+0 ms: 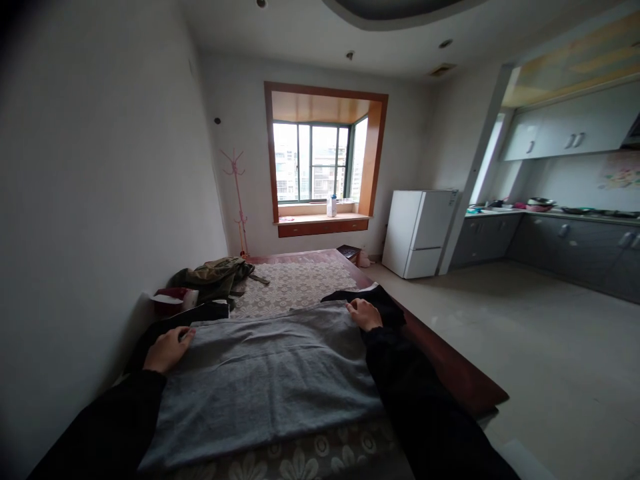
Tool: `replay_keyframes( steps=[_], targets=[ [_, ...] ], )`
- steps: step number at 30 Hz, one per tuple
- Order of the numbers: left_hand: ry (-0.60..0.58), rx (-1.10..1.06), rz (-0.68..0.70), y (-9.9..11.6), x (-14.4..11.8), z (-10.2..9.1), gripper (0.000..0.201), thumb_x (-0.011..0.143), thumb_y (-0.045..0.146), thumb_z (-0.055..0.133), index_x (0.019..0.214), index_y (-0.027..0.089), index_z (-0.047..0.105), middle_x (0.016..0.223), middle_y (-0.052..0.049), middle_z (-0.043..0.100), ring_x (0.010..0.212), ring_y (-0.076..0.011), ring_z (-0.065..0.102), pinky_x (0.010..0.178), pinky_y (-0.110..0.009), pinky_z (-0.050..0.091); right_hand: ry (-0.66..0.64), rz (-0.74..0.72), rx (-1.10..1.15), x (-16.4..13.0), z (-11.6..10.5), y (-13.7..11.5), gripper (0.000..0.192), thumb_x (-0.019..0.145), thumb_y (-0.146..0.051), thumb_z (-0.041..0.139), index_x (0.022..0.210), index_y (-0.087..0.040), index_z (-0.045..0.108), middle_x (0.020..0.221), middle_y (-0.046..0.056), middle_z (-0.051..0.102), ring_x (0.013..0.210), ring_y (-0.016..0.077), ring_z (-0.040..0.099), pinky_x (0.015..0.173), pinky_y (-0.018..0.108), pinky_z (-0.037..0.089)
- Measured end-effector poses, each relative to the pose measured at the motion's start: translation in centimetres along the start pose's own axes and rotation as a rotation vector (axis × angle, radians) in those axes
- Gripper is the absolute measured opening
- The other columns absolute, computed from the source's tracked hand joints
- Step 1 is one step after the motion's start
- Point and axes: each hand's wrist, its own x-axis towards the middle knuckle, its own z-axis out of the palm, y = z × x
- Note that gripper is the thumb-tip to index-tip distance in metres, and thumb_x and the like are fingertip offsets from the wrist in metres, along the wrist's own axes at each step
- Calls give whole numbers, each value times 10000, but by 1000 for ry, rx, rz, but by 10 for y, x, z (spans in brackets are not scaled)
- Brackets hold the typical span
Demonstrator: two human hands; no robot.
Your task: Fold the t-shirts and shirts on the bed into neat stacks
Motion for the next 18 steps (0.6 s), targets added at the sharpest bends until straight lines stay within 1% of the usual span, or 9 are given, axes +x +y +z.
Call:
replay_keyframes(
  steps=[2, 3, 5, 7, 9, 12, 14, 16, 18],
  targets=[
    [18, 45, -40, 0, 16, 12, 443, 797, 577, 514, 932, 221, 740, 1168, -195, 762, 1185, -461, 637, 961, -594, 503, 2, 47, -61, 15, 13, 0, 376, 924, -493, 519, 948, -183, 731, 1056, 173, 764, 1064, 338, 695, 928, 456, 479],
    [25, 58, -59, -1, 22, 17, 453, 798, 590, 514, 936, 221, 737, 1165, -199, 760, 1195, -473, 624, 960, -617, 493, 3, 65, -85, 20, 19, 2, 381, 912, -507, 537, 952, -179, 727, 1066, 183, 759, 1080, 354, 688, 943, 483, 466],
    [34, 68, -88, -7, 29, 24, 471, 808, 594, 512, 988, 216, 728, 1170, -198, 758, 1214, -474, 610, 968, -626, 480, 3, 87, -113, 27, 29, 7, 376, 896, -506, 562, 988, -176, 716, 1092, 193, 750, 1113, 370, 672, 972, 516, 438],
    [27, 64, -102, -13, 34, 29, 472, 808, 586, 529, 1033, 219, 721, 1193, -190, 752, 1232, -465, 601, 979, -615, 473, -8, 97, -112, 33, 36, 15, 343, 883, -482, 582, 996, -183, 707, 1087, 184, 751, 1122, 367, 665, 988, 522, 420],
    [8, 48, -112, -18, 39, 31, 436, 788, 577, 577, 1005, 231, 730, 1198, -179, 754, 1227, -456, 609, 982, -597, 474, -23, 101, -81, 40, 40, 22, 284, 856, -455, 617, 952, -204, 709, 1039, 149, 761, 1102, 353, 669, 992, 511, 412],
    [-9, -11, -141, -22, 45, 30, 331, 751, 536, 652, 898, 252, 738, 1118, -153, 783, 1172, -438, 652, 971, -577, 487, -28, 110, 14, 49, 42, 29, 195, 778, -408, 687, 856, -231, 710, 932, 86, 763, 1026, 328, 684, 971, 477, 424],
    [1, -84, -151, -21, 48, 29, 267, 741, 489, 675, 861, 256, 730, 1060, -134, 797, 1124, -408, 683, 967, -553, 501, -5, 113, 111, 53, 40, 29, 172, 732, -387, 705, 810, -234, 707, 871, 67, 752, 959, 313, 689, 926, 447, 450],
    [31, -188, -140, -16, 47, 25, 238, 752, 439, 668, 879, 244, 718, 1040, -126, 801, 1074, -358, 711, 963, -501, 523, 43, 99, 239, 53, 35, 26, 191, 725, -400, 682, 799, -226, 697, 830, 66, 735, 891, 292, 686, 859, 412, 481],
    [73, -313, -113, -8, 43, 20, 261, 769, 401, 644, 944, 218, 707, 1044, -129, 798, 1030, -307, 728, 952, -439, 545, 107, 68, 387, 48, 28, 21, 255, 749, -457, 640, 826, -217, 680, 807, 63, 717, 828, 267, 673, 782, 377, 505]
  ],
)
